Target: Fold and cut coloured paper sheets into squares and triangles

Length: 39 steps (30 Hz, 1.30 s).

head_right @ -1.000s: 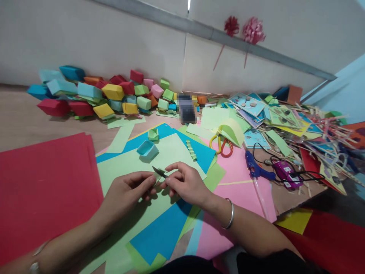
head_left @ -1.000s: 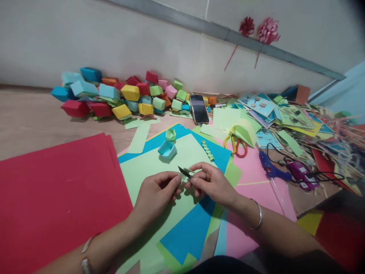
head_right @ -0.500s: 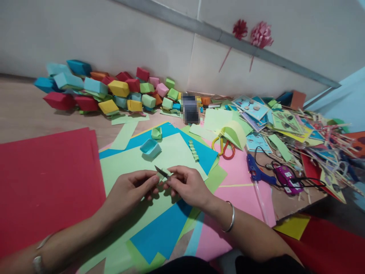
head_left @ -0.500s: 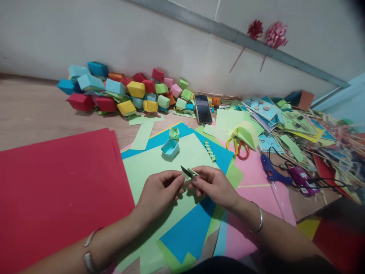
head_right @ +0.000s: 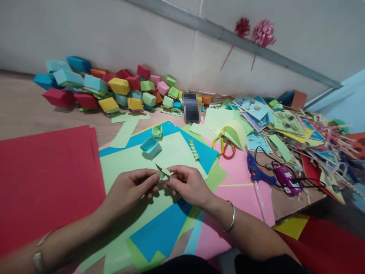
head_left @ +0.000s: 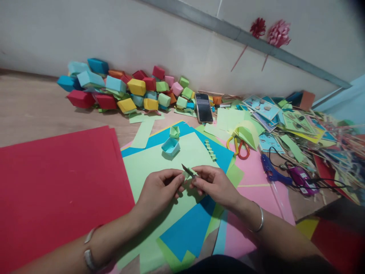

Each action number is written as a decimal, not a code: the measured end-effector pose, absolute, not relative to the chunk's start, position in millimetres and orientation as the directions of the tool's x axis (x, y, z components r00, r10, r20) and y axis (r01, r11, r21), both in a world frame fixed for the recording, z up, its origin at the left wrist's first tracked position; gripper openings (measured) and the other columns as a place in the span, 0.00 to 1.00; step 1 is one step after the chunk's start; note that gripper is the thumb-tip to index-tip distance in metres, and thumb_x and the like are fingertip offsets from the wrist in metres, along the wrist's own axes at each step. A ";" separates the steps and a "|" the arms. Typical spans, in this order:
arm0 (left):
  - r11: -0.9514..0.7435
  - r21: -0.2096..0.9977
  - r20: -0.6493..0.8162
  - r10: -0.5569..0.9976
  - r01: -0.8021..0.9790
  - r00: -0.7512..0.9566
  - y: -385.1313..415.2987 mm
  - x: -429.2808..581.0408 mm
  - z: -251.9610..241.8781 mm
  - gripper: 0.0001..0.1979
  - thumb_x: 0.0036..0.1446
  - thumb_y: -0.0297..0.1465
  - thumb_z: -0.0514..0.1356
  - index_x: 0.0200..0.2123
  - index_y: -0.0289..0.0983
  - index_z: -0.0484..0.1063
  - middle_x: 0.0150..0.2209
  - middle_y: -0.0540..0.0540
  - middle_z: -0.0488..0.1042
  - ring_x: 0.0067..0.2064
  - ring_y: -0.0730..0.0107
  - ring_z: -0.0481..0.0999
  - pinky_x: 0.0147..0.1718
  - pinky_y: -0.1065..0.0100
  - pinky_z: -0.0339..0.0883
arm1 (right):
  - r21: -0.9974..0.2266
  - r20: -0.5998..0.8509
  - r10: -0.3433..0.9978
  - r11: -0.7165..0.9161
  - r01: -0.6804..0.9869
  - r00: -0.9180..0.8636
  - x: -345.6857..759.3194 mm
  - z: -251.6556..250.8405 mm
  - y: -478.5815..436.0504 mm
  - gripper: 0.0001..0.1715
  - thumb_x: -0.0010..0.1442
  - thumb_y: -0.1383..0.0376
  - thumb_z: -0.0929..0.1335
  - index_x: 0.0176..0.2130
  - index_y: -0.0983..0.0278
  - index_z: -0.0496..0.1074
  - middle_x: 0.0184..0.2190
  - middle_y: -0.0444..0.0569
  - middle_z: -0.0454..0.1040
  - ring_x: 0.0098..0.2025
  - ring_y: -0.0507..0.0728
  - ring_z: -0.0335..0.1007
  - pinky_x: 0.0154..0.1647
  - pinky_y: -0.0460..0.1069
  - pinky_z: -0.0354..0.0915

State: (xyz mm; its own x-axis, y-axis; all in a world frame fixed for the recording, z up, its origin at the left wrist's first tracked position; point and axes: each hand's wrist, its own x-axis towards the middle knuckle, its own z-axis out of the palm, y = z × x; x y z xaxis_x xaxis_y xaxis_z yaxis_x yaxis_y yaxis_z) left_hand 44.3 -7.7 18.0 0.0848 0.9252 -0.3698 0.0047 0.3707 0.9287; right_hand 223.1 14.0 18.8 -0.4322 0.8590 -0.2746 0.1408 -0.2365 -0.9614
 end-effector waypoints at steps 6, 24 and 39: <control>0.380 0.925 -0.377 0.922 -0.023 0.083 -6.6 45.1 22.2 0.20 0.44 0.46 0.64 0.29 0.34 0.78 0.19 0.48 0.72 0.20 0.72 0.67 0.18 0.70 0.63 | -0.965 -0.259 0.863 -0.248 0.081 -0.433 221.7 14.9 13.8 0.19 0.53 0.63 0.72 0.45 0.66 0.74 0.27 0.44 0.77 0.22 0.47 0.65 0.23 0.44 0.63; 0.430 0.878 -0.392 0.898 -0.211 0.198 -11.6 44.5 12.6 0.20 0.47 0.46 0.69 0.29 0.32 0.78 0.25 0.44 0.76 0.26 0.69 0.74 0.26 0.68 0.71 | -0.339 0.560 0.669 0.724 0.601 -0.490 225.4 1.7 3.8 0.19 0.67 0.72 0.62 0.51 0.67 0.77 0.31 0.53 0.78 0.33 0.55 0.72 0.32 0.48 0.68; 0.357 0.934 -0.356 0.923 0.020 0.147 -11.1 49.1 15.7 0.14 0.44 0.41 0.66 0.25 0.34 0.79 0.19 0.48 0.72 0.23 0.72 0.68 0.23 0.70 0.61 | -0.950 -0.113 0.931 0.001 0.313 -0.348 221.6 25.7 12.1 0.04 0.57 0.65 0.68 0.32 0.64 0.72 0.26 0.42 0.72 0.27 0.49 0.64 0.28 0.44 0.60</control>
